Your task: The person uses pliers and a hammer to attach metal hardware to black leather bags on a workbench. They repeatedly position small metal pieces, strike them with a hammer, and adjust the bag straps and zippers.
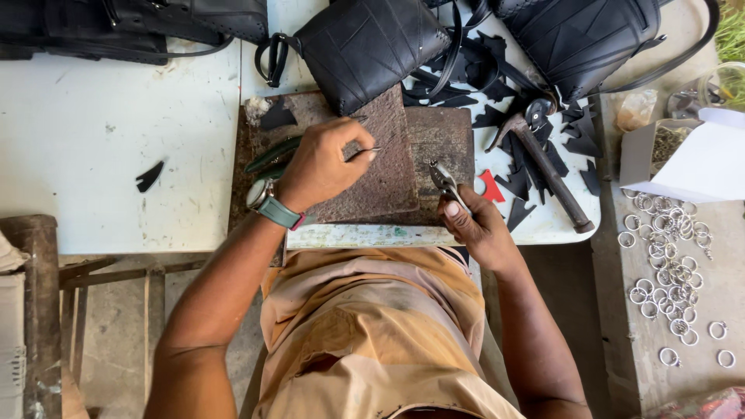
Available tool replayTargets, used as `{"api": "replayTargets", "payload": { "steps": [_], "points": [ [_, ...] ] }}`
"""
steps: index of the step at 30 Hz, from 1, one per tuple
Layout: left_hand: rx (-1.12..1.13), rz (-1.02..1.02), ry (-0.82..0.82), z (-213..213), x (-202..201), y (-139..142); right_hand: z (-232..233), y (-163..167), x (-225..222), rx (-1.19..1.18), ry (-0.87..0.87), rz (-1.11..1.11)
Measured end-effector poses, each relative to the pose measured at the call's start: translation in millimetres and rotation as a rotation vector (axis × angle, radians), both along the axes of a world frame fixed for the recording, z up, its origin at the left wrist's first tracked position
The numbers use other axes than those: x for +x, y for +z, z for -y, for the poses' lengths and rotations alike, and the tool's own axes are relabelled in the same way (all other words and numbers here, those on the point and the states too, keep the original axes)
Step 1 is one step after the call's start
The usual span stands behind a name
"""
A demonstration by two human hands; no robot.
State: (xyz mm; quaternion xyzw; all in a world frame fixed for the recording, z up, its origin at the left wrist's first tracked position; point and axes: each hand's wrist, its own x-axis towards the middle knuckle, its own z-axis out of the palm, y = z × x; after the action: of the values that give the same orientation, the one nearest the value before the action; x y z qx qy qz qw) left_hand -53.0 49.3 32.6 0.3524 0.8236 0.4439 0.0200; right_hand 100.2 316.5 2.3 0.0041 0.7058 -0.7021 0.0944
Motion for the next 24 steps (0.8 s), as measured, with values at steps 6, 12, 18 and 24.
{"api": "replayTargets", "payload": {
  "steps": [6, 12, 18, 24],
  "points": [
    [0.459, 0.386, -0.074, -22.8, 17.4, 14.2, 20.2, 13.6, 4.7, -0.303, 0.099, 0.161],
    [0.500, 0.349, -0.054, -32.7, 29.5, 28.6, 27.4, 26.1, 2.8, -0.370, 0.079, 0.255],
    [0.469, -0.026, -0.070, -33.5, 35.2, 39.1, 28.4, 30.2, 0.4, -0.347, 0.041, 0.264],
    [0.420, -0.179, -0.048, -32.6, 33.5, 43.8, 28.7, 34.8, 0.1, -0.293, 0.033, 0.288]
  ]
}}
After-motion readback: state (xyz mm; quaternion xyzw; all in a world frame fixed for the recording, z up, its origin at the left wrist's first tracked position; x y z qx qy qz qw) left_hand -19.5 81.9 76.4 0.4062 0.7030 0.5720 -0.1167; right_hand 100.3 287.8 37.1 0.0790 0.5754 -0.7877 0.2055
